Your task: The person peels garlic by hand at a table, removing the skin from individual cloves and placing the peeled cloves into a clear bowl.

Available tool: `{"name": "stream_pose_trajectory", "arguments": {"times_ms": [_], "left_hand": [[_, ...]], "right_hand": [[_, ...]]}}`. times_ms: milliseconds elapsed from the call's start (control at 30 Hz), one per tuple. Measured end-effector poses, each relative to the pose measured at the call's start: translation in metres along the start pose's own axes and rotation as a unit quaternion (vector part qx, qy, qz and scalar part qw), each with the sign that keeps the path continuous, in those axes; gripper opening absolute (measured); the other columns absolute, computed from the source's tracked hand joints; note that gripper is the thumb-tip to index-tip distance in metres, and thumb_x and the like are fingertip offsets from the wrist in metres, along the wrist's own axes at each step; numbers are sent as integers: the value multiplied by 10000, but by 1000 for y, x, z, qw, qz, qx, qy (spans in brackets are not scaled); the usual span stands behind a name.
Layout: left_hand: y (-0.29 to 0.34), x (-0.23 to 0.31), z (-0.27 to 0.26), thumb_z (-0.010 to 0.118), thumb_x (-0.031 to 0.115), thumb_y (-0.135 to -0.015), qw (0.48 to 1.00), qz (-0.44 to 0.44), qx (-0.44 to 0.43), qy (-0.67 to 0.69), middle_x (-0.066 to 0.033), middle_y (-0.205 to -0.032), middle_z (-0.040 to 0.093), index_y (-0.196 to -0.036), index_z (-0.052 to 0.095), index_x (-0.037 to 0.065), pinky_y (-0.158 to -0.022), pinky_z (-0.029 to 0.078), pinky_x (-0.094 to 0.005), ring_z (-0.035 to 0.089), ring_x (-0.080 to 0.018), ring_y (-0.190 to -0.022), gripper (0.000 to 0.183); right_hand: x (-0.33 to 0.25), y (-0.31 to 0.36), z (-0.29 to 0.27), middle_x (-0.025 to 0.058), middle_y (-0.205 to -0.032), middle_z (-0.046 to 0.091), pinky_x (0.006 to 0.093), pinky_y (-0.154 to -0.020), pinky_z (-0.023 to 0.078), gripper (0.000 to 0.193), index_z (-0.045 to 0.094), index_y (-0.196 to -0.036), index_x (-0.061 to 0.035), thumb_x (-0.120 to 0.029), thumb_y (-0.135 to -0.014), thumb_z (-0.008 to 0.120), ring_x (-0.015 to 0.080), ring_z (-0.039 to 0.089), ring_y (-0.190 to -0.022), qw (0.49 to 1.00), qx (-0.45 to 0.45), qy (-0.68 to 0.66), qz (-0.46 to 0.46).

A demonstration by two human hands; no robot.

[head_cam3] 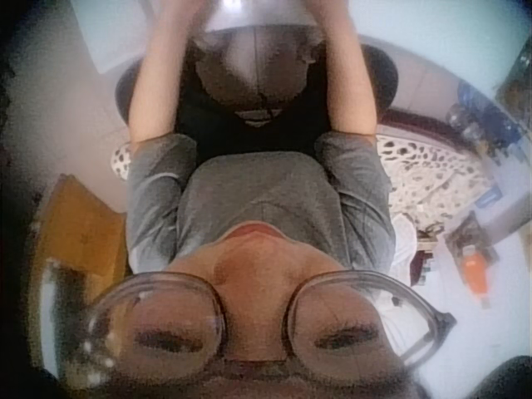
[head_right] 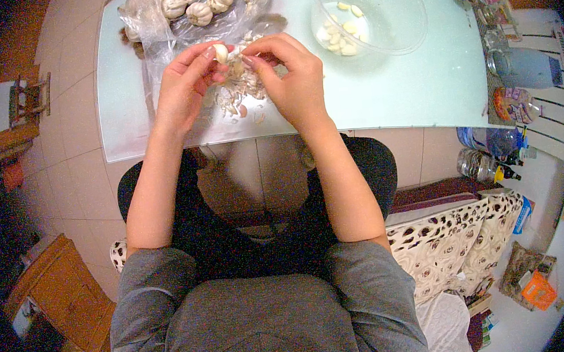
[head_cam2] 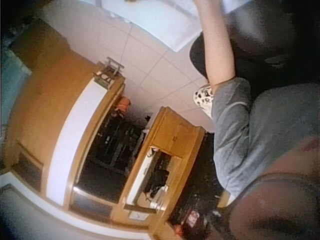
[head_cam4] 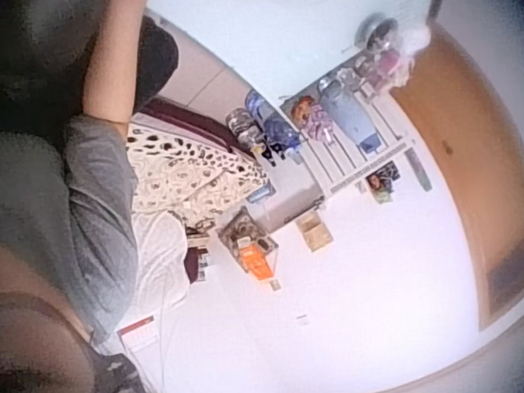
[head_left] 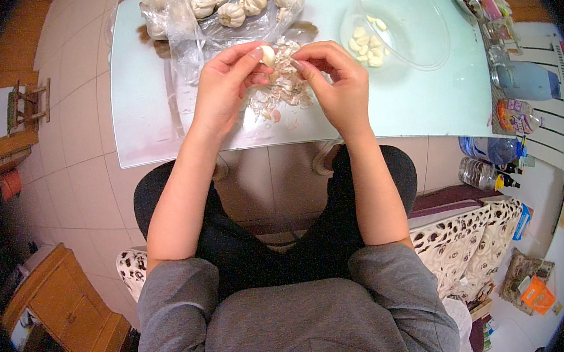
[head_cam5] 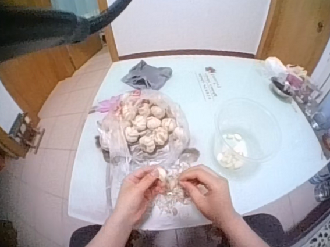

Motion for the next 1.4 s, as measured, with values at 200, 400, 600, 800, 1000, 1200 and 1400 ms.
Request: {"name": "stream_pose_trajectory", "arguments": {"times_ms": [200,400,600,800,1000,1200,1400], "left_hand": [[4,2,6,531,102,-806,996,16,-57,-64,-71,-821,587,-986,541,-22,-618,444,-216,533,-102,-680,219],[5,4,8,540,94,-800,993,25,-97,-67,-56,-785,583,-1002,555,-21,-638,438,-218,517,-96,-672,233],[8,1,10,533,111,-810,994,11,-98,-50,-59,-817,583,-999,559,-29,-661,438,-224,523,-103,-696,236],[7,-1,10,530,115,-814,995,-8,-102,-7,-74,-842,586,-996,552,-43,-669,442,-232,532,-116,-717,242],[6,-1,8,528,115,-816,994,-7,-105,11,-80,-845,586,-990,553,-45,-665,445,-236,533,-118,-715,238],[7,-1,9,531,125,-815,994,-12,-105,14,-78,-846,587,-985,550,-48,-661,445,-233,532,-115,-713,243],[8,1,8,536,127,-812,992,-22,-120,28,-69,-831,582,-982,555,-44,-642,440,-231,517,-109,-691,242]], "right_hand": [[-12,-1,7,73,-758,559,234,-580,450,168,597,-836,-32,11,-674,599,158,553,-649,996,-23,57,-62],[-17,-1,6,69,-777,549,247,-576,456,230,584,-878,-47,-14,-654,628,167,553,-662,993,-59,66,-83],[-21,1,5,75,-790,547,248,-577,469,168,583,-813,-31,-13,-653,629,173,557,-674,983,-51,100,-145],[-20,3,6,84,-789,542,254,-581,468,150,581,-791,-27,-11,-650,631,187,551,-670,986,-44,74,-141],[-20,2,9,87,-790,526,255,-581,456,152,577,-799,-33,-10,-655,620,193,543,-680,988,-44,77,-130],[-16,3,9,82,-792,525,256,-579,446,181,570,-822,-32,-14,-650,625,192,536,-676,982,-55,84,-159],[-9,0,9,64,-777,529,234,-589,428,113,558,-786,-20,-16,-683,604,157,523,-663,997,-57,-17,-45]]}}
Point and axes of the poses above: each hand's wrist, its own y-axis away from the middle knuckle, its own z-axis out of the palm, x = y × z, the point moved 4 cm from there along -y, towards the middle knuckle
